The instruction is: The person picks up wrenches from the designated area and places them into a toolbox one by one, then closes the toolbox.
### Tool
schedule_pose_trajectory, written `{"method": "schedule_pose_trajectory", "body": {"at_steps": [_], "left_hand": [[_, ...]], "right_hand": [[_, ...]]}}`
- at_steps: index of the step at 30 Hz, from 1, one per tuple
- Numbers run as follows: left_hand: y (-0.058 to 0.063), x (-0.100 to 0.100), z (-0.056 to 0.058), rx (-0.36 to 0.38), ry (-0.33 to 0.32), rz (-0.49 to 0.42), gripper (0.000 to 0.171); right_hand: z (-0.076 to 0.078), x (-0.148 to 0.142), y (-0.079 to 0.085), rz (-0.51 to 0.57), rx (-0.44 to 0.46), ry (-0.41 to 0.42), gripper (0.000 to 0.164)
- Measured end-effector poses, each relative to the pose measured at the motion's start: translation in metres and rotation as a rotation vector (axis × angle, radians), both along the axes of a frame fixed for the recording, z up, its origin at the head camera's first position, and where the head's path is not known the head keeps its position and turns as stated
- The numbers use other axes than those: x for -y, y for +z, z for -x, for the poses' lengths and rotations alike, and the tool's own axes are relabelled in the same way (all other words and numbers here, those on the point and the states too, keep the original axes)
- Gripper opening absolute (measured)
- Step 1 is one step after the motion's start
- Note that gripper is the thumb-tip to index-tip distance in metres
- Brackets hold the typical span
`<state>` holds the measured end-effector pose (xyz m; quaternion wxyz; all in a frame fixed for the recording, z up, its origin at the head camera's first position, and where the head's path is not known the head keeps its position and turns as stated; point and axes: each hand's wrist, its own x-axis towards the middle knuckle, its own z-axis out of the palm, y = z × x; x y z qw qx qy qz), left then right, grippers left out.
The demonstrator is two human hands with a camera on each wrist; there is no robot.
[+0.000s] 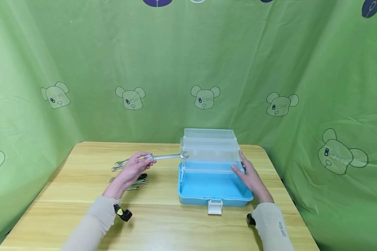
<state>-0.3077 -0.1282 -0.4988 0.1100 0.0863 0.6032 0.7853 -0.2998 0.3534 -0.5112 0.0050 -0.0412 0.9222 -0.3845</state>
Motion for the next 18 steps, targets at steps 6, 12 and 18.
{"method": "schedule_pose_trajectory", "body": {"at_steps": [6, 12, 18], "left_hand": [[-0.003, -0.023, 0.004, 0.009, 0.016, -0.006, 0.044], [-0.005, -0.043, 0.008, -0.001, 0.027, 0.017, 0.039], [-0.007, -0.061, 0.013, -0.018, 0.004, 0.014, 0.041]], "right_hand": [[0.0, 0.0, -0.003, 0.002, 0.003, 0.001, 0.085], [0.002, -0.002, -0.005, 0.001, 0.009, -0.002, 0.085], [0.003, -0.004, -0.005, -0.009, 0.004, -0.003, 0.086]]}}
